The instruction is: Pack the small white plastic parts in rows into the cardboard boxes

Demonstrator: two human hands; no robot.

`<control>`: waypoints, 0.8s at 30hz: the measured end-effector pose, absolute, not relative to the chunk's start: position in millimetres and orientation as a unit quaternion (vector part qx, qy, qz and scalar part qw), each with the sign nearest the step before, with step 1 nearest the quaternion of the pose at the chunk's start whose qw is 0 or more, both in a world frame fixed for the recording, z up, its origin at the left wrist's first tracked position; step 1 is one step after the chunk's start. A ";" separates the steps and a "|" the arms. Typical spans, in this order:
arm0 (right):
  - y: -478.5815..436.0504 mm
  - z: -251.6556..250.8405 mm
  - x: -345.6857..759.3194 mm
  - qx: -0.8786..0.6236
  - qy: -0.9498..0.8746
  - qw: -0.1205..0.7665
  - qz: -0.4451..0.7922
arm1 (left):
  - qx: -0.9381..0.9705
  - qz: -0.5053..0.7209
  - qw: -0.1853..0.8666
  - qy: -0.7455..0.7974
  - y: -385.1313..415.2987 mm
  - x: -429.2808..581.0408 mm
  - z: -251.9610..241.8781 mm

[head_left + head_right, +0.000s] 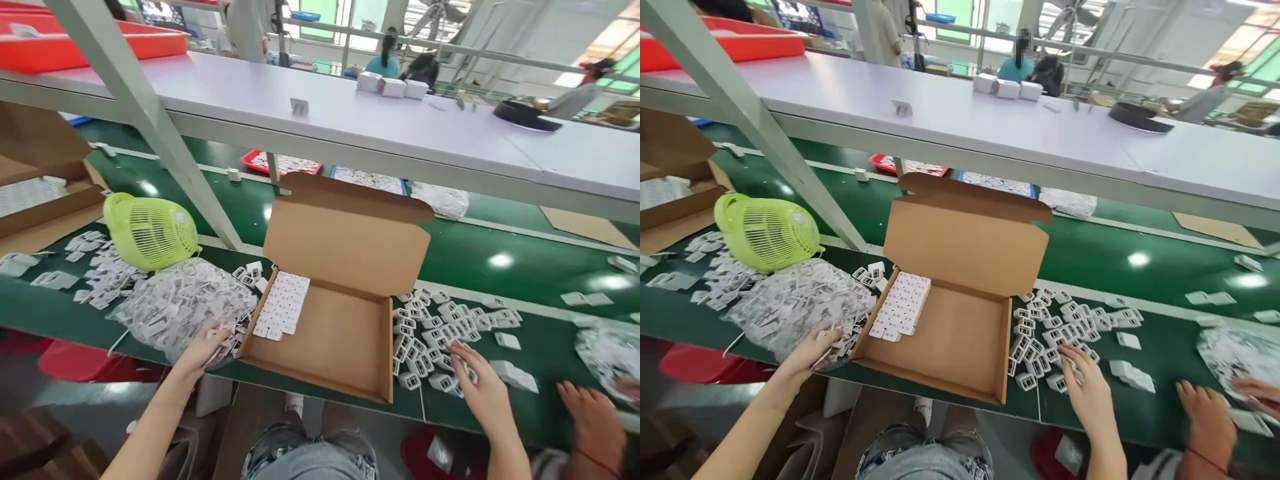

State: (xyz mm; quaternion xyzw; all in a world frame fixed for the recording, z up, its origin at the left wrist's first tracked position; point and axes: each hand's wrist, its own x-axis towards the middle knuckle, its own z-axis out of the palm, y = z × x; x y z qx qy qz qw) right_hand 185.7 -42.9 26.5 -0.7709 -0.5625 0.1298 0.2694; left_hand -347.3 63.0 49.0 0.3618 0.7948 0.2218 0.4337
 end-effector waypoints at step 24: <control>-99.0 -8.7 125.0 -0.709 -0.505 0.403 0.282 | 0.842 0.086 0.335 0.413 51.5 -61.1 -39.7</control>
